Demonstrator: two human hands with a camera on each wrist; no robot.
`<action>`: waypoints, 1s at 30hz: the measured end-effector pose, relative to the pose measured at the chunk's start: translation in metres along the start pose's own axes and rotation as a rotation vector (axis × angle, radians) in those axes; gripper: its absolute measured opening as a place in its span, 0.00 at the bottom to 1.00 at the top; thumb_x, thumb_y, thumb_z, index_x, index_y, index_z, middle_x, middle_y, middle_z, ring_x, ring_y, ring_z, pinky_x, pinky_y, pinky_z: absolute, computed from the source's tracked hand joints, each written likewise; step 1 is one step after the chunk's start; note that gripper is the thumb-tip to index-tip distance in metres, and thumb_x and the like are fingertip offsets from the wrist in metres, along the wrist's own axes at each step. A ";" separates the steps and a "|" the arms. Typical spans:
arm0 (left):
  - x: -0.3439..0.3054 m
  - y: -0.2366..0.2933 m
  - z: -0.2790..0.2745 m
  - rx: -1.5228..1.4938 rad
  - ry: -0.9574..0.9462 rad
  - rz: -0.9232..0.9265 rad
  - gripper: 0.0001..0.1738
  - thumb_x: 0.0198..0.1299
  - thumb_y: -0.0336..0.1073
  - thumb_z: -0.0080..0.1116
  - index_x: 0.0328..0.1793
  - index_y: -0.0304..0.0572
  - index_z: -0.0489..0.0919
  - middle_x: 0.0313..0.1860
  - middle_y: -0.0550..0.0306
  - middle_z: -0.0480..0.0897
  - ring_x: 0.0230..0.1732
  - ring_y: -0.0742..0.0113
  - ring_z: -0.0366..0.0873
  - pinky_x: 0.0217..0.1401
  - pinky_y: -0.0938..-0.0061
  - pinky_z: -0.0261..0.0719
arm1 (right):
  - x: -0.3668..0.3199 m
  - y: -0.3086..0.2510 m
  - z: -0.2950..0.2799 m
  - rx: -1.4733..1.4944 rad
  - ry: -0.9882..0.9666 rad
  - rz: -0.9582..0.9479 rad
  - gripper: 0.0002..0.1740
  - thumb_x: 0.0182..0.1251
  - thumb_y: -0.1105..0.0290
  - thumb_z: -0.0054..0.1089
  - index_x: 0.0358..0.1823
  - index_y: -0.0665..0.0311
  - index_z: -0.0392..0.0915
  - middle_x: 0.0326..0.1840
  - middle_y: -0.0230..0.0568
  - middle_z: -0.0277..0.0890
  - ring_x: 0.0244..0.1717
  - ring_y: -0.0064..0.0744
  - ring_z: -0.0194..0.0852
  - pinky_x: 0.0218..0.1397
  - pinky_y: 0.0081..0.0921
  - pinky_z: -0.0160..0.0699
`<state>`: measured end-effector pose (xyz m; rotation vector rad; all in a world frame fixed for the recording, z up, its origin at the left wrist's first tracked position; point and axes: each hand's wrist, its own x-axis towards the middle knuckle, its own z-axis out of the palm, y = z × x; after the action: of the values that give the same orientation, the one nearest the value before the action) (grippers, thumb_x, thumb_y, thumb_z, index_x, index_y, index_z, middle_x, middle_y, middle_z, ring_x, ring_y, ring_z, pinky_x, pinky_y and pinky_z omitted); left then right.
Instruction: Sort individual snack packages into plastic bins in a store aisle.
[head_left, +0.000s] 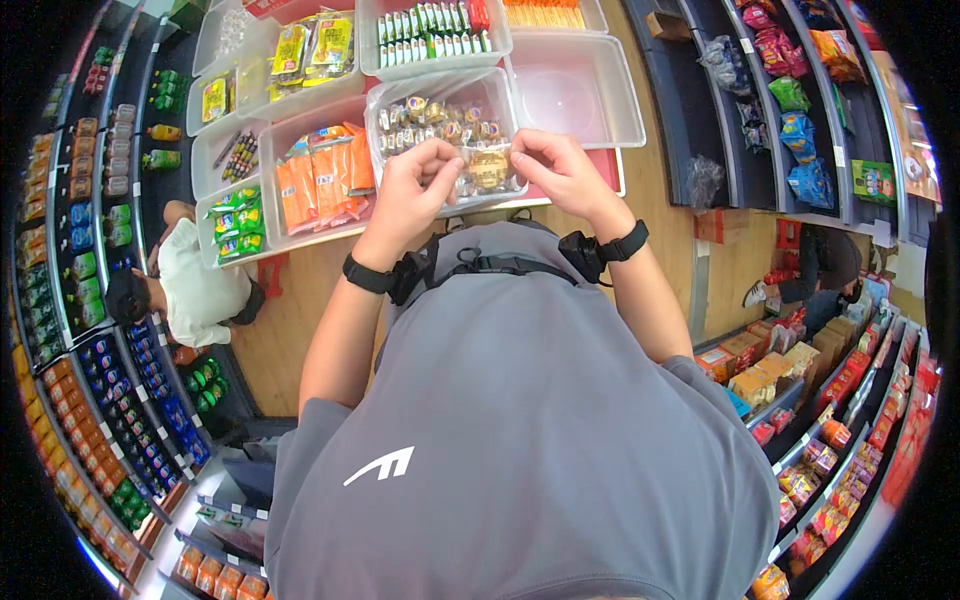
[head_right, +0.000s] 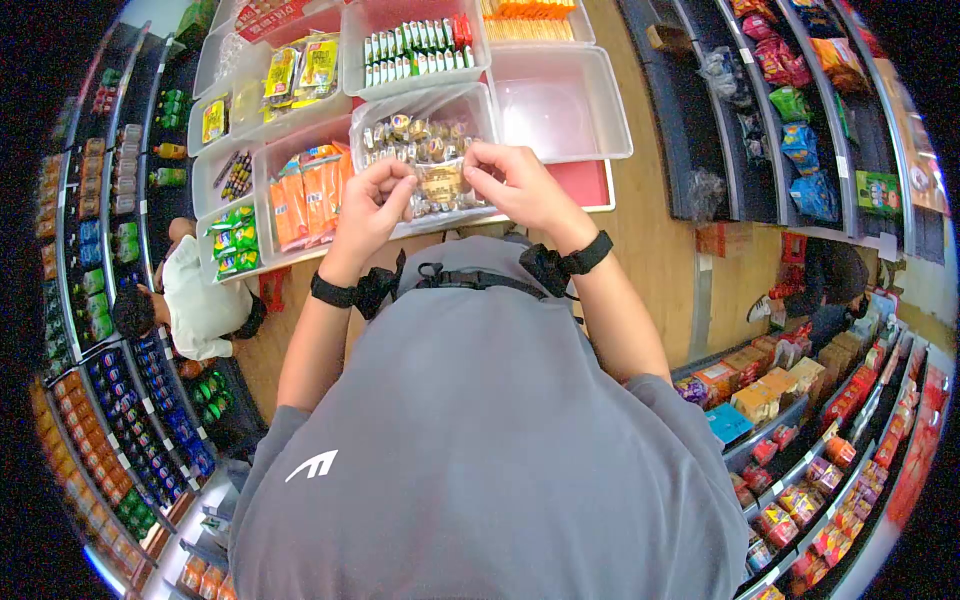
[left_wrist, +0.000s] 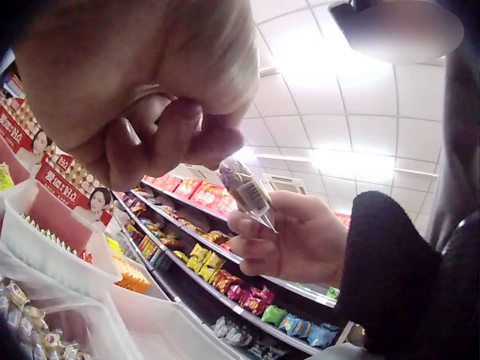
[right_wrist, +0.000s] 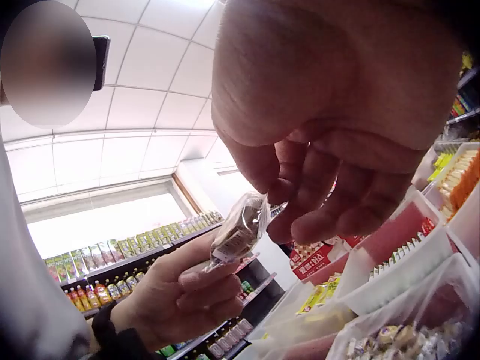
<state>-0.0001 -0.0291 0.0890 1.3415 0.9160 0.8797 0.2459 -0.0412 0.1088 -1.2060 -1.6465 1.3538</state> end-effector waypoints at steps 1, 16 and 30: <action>-0.001 0.000 -0.004 0.017 -0.018 -0.013 0.05 0.75 0.31 0.59 0.45 0.37 0.80 0.24 0.69 0.79 0.25 0.83 0.76 0.27 0.85 0.67 | 0.000 0.000 0.002 0.013 0.007 0.001 0.12 0.78 0.68 0.57 0.37 0.69 0.78 0.31 0.28 0.79 0.32 0.13 0.70 0.34 0.21 0.71; -0.009 -0.007 -0.018 -0.062 0.054 0.012 0.08 0.75 0.30 0.59 0.51 0.33 0.85 0.36 0.54 0.90 0.24 0.81 0.76 0.26 0.84 0.73 | 0.004 0.002 0.027 0.207 0.240 0.047 0.11 0.77 0.71 0.62 0.49 0.72 0.88 0.36 0.35 0.88 0.36 0.19 0.84 0.41 0.21 0.85; -0.008 -0.024 -0.029 -0.129 0.170 0.081 0.08 0.70 0.29 0.65 0.50 0.31 0.84 0.44 0.55 0.88 0.36 0.72 0.87 0.40 0.77 0.84 | 0.029 0.003 0.035 0.372 0.078 0.198 0.12 0.78 0.70 0.61 0.56 0.69 0.80 0.51 0.39 0.85 0.48 0.28 0.87 0.52 0.25 0.87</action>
<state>-0.0300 -0.0256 0.0646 1.2123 0.9240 1.1103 0.2044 -0.0259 0.0964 -1.2005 -1.1772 1.6268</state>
